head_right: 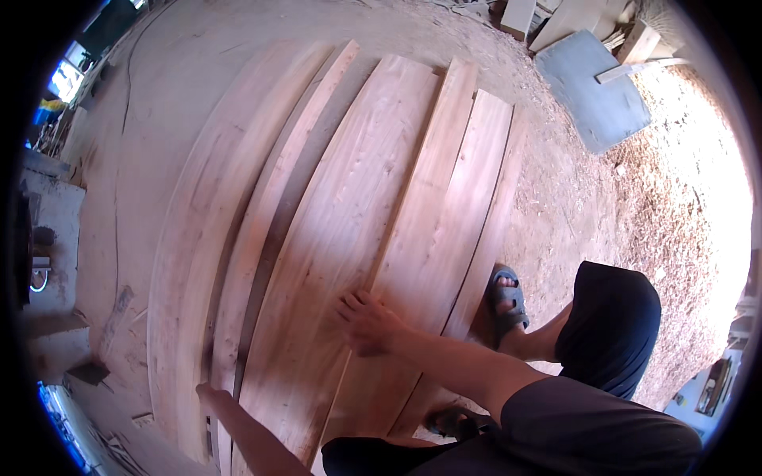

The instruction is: The person arranges wooden planks on the ground, walks to a machine and picks up a curved wooden piece, then returns to measure the planks with a tape measure and mark one with a pencil.

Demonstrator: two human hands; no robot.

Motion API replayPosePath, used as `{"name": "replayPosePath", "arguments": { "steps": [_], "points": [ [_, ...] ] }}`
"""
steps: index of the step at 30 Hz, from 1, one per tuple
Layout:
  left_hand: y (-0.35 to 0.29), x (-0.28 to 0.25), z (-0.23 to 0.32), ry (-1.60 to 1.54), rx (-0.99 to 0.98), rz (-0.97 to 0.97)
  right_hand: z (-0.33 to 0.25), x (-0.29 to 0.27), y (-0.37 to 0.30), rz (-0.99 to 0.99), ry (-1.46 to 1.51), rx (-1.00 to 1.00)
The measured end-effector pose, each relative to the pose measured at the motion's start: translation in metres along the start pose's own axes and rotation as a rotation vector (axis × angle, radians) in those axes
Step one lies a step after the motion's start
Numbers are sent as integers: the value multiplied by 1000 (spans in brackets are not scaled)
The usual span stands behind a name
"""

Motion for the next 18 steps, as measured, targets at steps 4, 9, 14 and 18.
{"name": "replayPosePath", "arguments": {
  "steps": [4, 9, 14, 18],
  "points": [
    [-54, 68, 185, -9, 719, -364, 2, 6, -2, 9, -37, -7],
    [-65, 91, 257, 55, 654, -682, 2, 16, 0, -96, -6, 12],
    [-115, 73, 309, 296, 864, -769, 15, -5, -8, 98, 212, 21],
    [-145, 66, 320, 98, 723, -1020, 25, -15, -13, 38, 166, 57]
  ]
}}
Point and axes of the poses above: each hand's wrist, its own y-axis towards the middle knuckle, its own x-axis out of the palm, z = x × y, the point moved 7 cm from there along y, towards the middle knuckle, and after that the axes turned 15 degrees about x, right-handed, at the moved point
